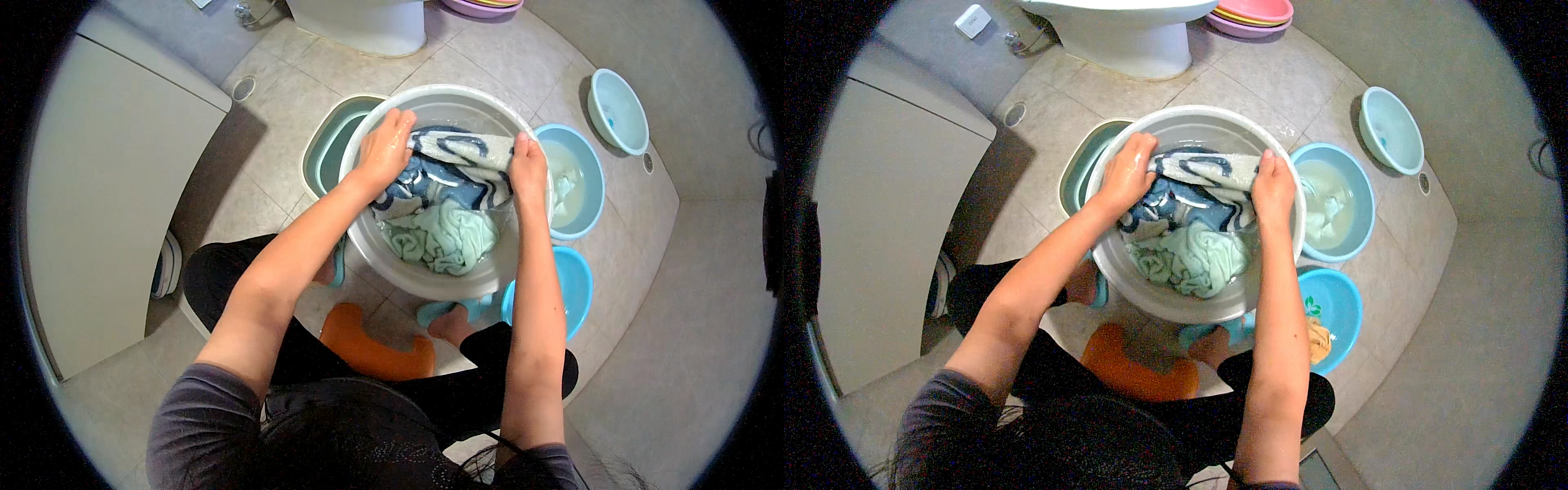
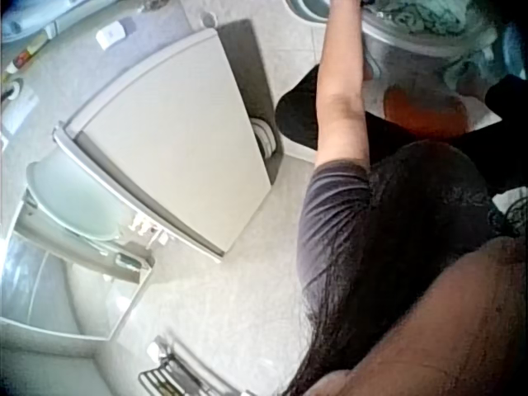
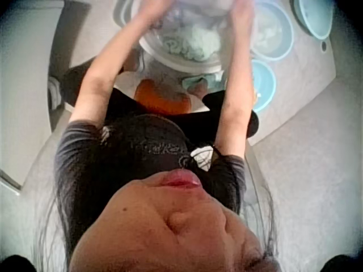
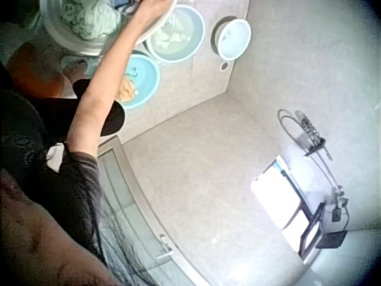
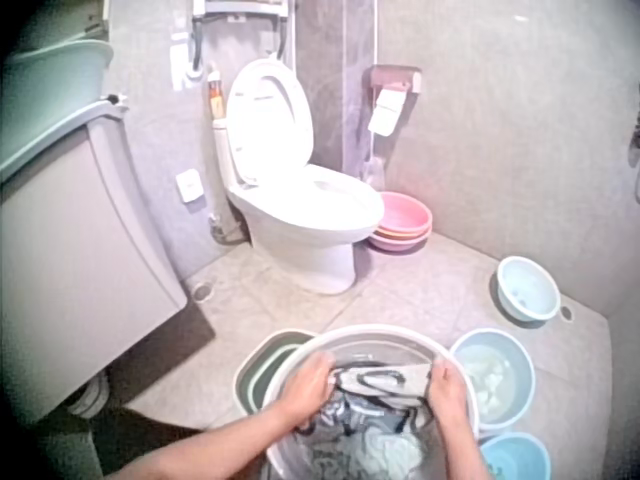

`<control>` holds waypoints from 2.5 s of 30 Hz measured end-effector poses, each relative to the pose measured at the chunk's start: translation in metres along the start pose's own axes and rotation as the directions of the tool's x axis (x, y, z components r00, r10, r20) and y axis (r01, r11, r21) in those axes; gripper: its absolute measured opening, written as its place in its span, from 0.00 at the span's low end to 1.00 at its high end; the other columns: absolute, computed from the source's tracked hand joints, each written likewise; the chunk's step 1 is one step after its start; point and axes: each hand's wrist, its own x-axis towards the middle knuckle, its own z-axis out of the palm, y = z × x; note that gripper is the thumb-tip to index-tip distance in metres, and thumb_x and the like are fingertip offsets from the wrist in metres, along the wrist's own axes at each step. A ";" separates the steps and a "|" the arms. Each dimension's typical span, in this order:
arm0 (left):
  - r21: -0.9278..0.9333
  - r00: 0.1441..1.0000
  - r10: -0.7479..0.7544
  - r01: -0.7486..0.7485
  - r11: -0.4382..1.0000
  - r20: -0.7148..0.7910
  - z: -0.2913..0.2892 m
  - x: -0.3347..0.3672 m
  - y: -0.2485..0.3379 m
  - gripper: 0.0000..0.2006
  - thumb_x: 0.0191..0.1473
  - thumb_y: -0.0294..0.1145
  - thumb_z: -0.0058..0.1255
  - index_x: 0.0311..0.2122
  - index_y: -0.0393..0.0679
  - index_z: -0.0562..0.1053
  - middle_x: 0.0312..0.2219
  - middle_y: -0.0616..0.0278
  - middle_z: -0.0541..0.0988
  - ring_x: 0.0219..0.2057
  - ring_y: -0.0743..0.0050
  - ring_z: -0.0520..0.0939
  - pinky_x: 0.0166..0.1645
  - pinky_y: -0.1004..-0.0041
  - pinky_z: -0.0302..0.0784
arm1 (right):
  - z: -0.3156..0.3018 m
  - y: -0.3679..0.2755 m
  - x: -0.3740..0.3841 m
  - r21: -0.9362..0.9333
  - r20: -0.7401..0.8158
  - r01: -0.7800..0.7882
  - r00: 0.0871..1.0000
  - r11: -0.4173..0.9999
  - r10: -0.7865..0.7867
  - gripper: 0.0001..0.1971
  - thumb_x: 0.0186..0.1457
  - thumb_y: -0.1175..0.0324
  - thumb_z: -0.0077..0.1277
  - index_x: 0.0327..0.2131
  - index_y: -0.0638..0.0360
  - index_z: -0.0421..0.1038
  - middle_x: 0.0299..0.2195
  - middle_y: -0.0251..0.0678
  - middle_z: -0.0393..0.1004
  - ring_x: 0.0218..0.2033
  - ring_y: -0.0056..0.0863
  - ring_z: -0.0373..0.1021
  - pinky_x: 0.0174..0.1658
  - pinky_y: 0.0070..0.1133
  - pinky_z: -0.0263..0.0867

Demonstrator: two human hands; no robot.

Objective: The person sits on a small stool in a bathroom and hand-washes clothes in a large white basin filled with water. They repeatedly submerge, agitate, and wring out a dark blue garment and a light green cloth, using both hands to scrub the fabric.

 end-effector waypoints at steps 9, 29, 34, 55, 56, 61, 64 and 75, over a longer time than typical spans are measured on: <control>0.269 0.809 -0.099 -0.075 0.960 0.579 0.017 0.007 0.013 0.24 0.47 0.52 0.42 0.50 0.58 0.63 0.44 0.49 0.64 0.43 0.50 0.68 0.45 0.58 0.63 | 0.047 0.045 -0.053 -0.584 0.351 0.512 0.859 0.630 -0.373 0.24 0.44 0.57 0.50 0.46 0.53 0.63 0.48 0.42 0.58 0.47 0.42 0.56 0.46 0.39 0.55; -0.621 0.667 -0.261 0.381 -0.685 0.698 0.005 -0.016 0.011 0.15 0.43 0.38 0.44 0.33 0.38 0.71 0.31 0.53 0.76 0.34 0.56 0.76 0.45 0.61 0.70 | 0.010 -0.030 -0.083 0.768 0.454 -0.420 0.889 0.483 0.051 0.31 0.35 0.82 0.52 0.48 0.58 0.57 0.42 0.37 0.66 0.41 0.27 0.66 0.42 0.17 0.62; -0.557 0.710 -0.119 0.425 -0.713 0.695 0.021 -0.020 0.019 0.18 0.49 0.42 0.40 0.38 0.38 0.70 0.35 0.54 0.75 0.37 0.59 0.75 0.45 0.63 0.69 | 0.025 -0.057 -0.101 0.228 0.184 0.508 0.815 0.831 -0.549 0.23 0.33 0.72 0.60 0.39 0.58 0.66 0.50 0.42 0.59 0.52 0.39 0.55 0.53 0.33 0.52; 0.083 0.932 0.043 -0.078 0.993 0.361 0.042 0.007 -0.014 0.18 0.41 0.27 0.49 0.42 0.52 0.66 0.38 0.51 0.66 0.40 0.46 0.69 0.43 0.60 0.67 | 0.055 0.026 -0.066 -0.541 0.353 0.497 0.866 0.678 -0.353 0.22 0.49 0.57 0.45 0.50 0.34 0.59 0.52 0.40 0.53 0.52 0.43 0.49 0.48 0.43 0.51; 0.078 0.930 0.045 -0.078 0.994 0.364 0.046 0.005 -0.011 0.18 0.41 0.27 0.49 0.42 0.52 0.66 0.38 0.51 0.66 0.40 0.46 0.69 0.43 0.60 0.67 | 0.056 0.033 -0.067 -0.473 0.418 0.508 0.848 0.720 -0.325 0.21 0.49 0.57 0.45 0.49 0.33 0.60 0.53 0.39 0.52 0.53 0.42 0.48 0.48 0.45 0.50; 0.184 0.942 -0.057 -0.005 0.983 0.331 0.068 0.020 -0.002 0.13 0.41 0.27 0.45 0.37 0.45 0.69 0.36 0.51 0.70 0.41 0.52 0.70 0.43 0.65 0.68 | 0.057 0.056 -0.029 -0.465 0.351 0.256 0.932 0.847 -0.089 0.18 0.50 0.60 0.44 0.47 0.38 0.62 0.49 0.39 0.59 0.50 0.40 0.55 0.50 0.38 0.53; -0.408 0.581 -0.160 0.716 0.566 0.798 0.060 0.051 -0.008 0.15 0.40 0.25 0.43 0.38 0.39 0.68 0.32 0.57 0.74 0.37 0.67 0.74 0.41 0.73 0.69 | 0.080 0.068 -0.032 0.161 0.035 -0.001 0.999 0.987 -0.004 0.18 0.52 0.61 0.43 0.47 0.47 0.61 0.45 0.37 0.64 0.47 0.36 0.60 0.49 0.33 0.56; -0.599 0.708 0.013 0.607 -0.522 0.706 0.011 -0.001 0.032 0.22 0.43 0.39 0.39 0.42 0.36 0.67 0.36 0.51 0.73 0.37 0.62 0.75 0.44 0.68 0.70 | 0.031 -0.030 -0.057 0.858 0.511 -0.507 0.833 -0.079 0.213 0.29 0.52 0.44 0.35 0.44 0.62 0.62 0.43 0.42 0.67 0.44 0.36 0.63 0.48 0.31 0.58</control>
